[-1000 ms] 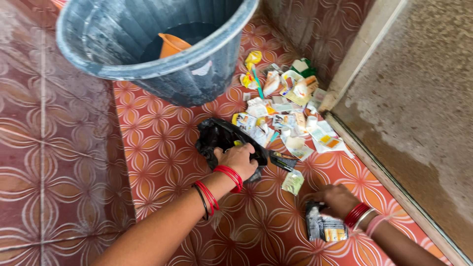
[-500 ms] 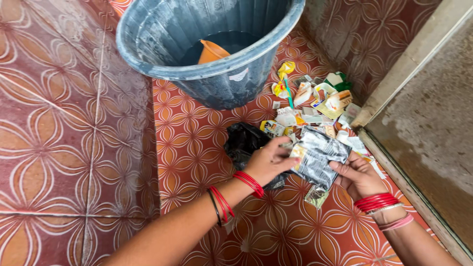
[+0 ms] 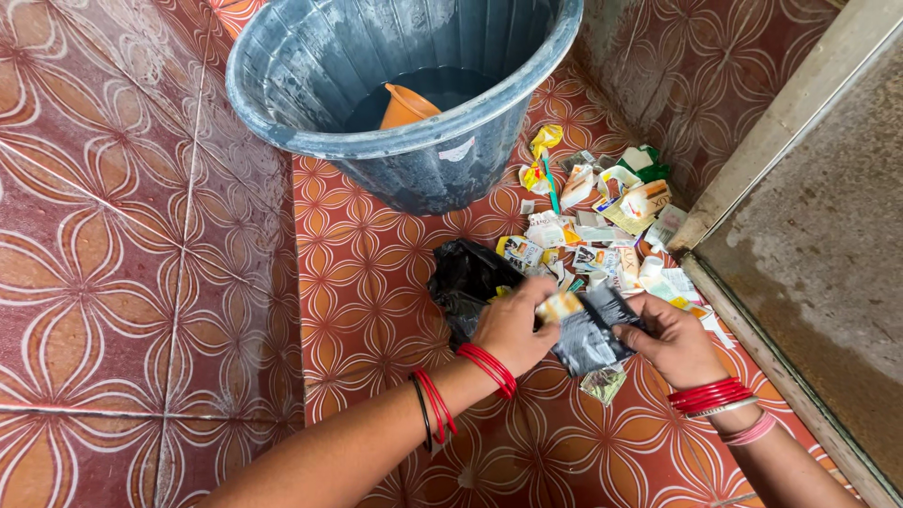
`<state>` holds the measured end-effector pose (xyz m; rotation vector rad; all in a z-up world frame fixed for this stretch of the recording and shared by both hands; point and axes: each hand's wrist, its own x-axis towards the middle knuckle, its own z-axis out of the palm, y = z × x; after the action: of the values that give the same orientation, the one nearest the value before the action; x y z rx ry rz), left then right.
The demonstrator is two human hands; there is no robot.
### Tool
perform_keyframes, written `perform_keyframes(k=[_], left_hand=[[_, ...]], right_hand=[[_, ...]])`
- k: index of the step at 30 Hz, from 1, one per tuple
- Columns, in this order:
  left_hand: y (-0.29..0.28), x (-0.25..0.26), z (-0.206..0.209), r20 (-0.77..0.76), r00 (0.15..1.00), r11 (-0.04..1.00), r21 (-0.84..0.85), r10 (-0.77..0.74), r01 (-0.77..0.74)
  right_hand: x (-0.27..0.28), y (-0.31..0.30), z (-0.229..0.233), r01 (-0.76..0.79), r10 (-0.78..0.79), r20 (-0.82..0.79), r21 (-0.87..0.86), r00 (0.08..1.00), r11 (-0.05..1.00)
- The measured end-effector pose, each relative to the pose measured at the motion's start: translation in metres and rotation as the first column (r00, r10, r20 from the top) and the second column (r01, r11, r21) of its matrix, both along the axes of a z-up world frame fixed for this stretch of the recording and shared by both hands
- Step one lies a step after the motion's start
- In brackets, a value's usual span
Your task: The person picks up scattered plastic wrappers and trash sachets from the floor by hand and puts them into a black plastic bag.
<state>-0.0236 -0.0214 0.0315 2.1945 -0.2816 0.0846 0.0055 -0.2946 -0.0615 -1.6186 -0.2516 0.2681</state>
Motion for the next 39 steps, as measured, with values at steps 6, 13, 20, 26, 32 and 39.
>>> perform_keyframes(k=[6,13,20,26,32,39], left_hand=[[-0.008,0.001,0.003,-0.193,0.980,0.970,0.243,0.045,0.003],[-0.008,0.011,-0.023,-0.239,0.950,0.977,-0.022,0.202,-0.214],[0.007,0.018,-0.044,-0.259,0.965,0.996,-0.073,0.031,-0.052],[0.008,0.020,-0.049,-0.114,0.993,0.983,-0.174,0.034,-0.054],[0.039,0.044,-0.039,-0.045,0.969,0.963,-0.115,0.242,-0.245],[0.065,0.046,-0.013,-0.172,0.877,0.832,0.439,0.449,-0.340]], right_hand=[[0.008,-0.009,-0.023,0.085,-0.082,-0.079,0.036,0.994,0.996],[-0.001,0.006,-0.009,0.102,-0.095,-0.129,0.049,0.987,0.994],[-0.007,0.031,0.012,0.001,0.009,-0.067,0.145,0.998,0.989],[0.004,0.022,0.005,-0.033,0.035,-0.092,0.020,0.995,0.999],[0.022,0.000,0.012,0.214,-0.215,-0.006,-0.058,0.977,0.975],[0.055,0.007,0.005,0.161,-0.156,0.049,-0.098,0.986,0.982]])
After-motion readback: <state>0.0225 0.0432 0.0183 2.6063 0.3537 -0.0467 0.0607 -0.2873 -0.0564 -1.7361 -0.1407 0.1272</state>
